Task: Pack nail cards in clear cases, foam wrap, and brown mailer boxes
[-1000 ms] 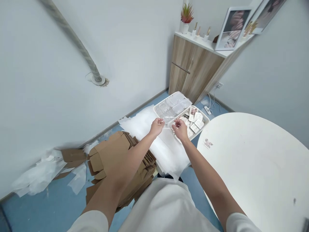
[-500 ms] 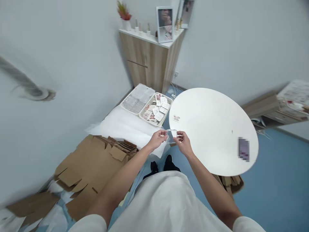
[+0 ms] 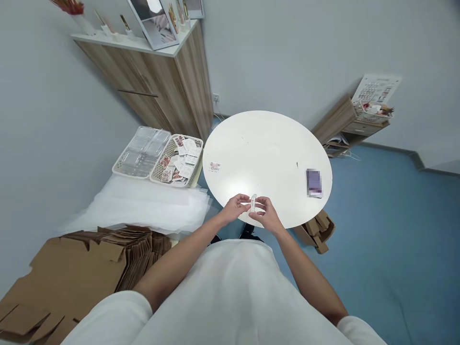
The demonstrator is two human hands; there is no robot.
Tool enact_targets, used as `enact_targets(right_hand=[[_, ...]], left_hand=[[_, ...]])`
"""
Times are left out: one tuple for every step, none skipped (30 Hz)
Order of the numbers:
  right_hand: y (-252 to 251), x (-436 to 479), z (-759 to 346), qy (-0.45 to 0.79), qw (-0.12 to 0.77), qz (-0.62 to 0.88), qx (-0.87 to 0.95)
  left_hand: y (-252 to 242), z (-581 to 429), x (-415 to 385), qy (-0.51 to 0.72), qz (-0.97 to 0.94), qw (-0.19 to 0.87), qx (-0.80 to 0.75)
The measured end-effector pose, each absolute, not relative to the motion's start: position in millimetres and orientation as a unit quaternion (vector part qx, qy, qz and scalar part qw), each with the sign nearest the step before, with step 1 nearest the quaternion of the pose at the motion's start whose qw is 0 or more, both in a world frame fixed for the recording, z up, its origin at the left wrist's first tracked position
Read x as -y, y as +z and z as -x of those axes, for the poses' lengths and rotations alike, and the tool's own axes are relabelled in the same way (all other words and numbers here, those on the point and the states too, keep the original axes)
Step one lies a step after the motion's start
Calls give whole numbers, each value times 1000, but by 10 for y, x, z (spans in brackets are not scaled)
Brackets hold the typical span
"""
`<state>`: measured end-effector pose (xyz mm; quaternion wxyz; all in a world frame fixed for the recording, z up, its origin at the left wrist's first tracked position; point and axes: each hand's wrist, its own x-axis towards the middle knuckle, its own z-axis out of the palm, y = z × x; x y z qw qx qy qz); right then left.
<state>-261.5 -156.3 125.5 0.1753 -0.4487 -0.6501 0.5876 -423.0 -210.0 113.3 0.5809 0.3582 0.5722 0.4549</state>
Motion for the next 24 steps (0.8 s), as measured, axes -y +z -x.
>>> enact_targets(right_hand=[[1243,1481,2535,613,185,436,633],[1229,1395,2462,638,195,421,615],[1217,1309,2395,661,201,405,599],[1208,1225,2336,684,204,388,583],[1204,1147,2282,705,205,371,569],[1205,1076,2233,726,204,353,553],[1211,1013,2189,747,203,335,537],[1220,959,2148,766,202,319,520],[1229,914,2110,783,198,306,504],[1235,875,2075,798,194,297,487],[1237,843,2043,811,189,292,471],[1231,816,2014,821,185,291,454],[1219,793,1988,829,184,295,438],[1201,773,1967,834,185,302,423],[1179,755,1949,836,187,312,411],[1155,739,1937,834,190,325,404],[1131,725,1929,828,190,340,403],[1108,712,1926,820,190,355,406],[1086,701,1927,809,189,371,415],[1066,691,1931,794,188,389,428],[1046,683,1938,775,187,408,444],[1028,677,1948,753,187,429,463],[1011,673,1959,729,186,448,482],[997,671,1972,707,186,465,499]], left_hand=[[1136,4187,2043,449,-356,572,-587],[1134,4148,1984,444,-352,564,-601],[1130,4111,1924,439,-348,559,-611],[1122,4075,1861,436,-345,559,-616],[1113,4037,1798,433,-344,562,-615],[1103,3996,1734,431,-344,568,-611],[1092,3952,1672,430,-345,573,-606],[1082,3905,1612,430,-347,578,-601],[1072,3857,1557,429,-349,583,-595],[1062,3812,1508,430,-350,585,-593],[1050,3770,1464,431,-348,585,-593],[1038,3735,1428,434,-344,583,-595],[1025,3709,1398,437,-336,581,-598],[1012,3692,1373,442,-327,581,-600],[998,3684,1354,448,-318,583,-599],[984,3685,1338,452,-310,587,-596],[971,3694,1325,454,-303,592,-592],[959,3707,1314,453,-298,598,-591],[948,3724,1304,449,-294,601,-592],[939,3743,1293,443,-291,604,-595],[931,3764,1281,438,-289,605,-598],[925,3786,1269,434,-289,608,-599],[921,3809,1255,432,-289,610,-598],[919,3834,1240,432,-289,614,-593]])
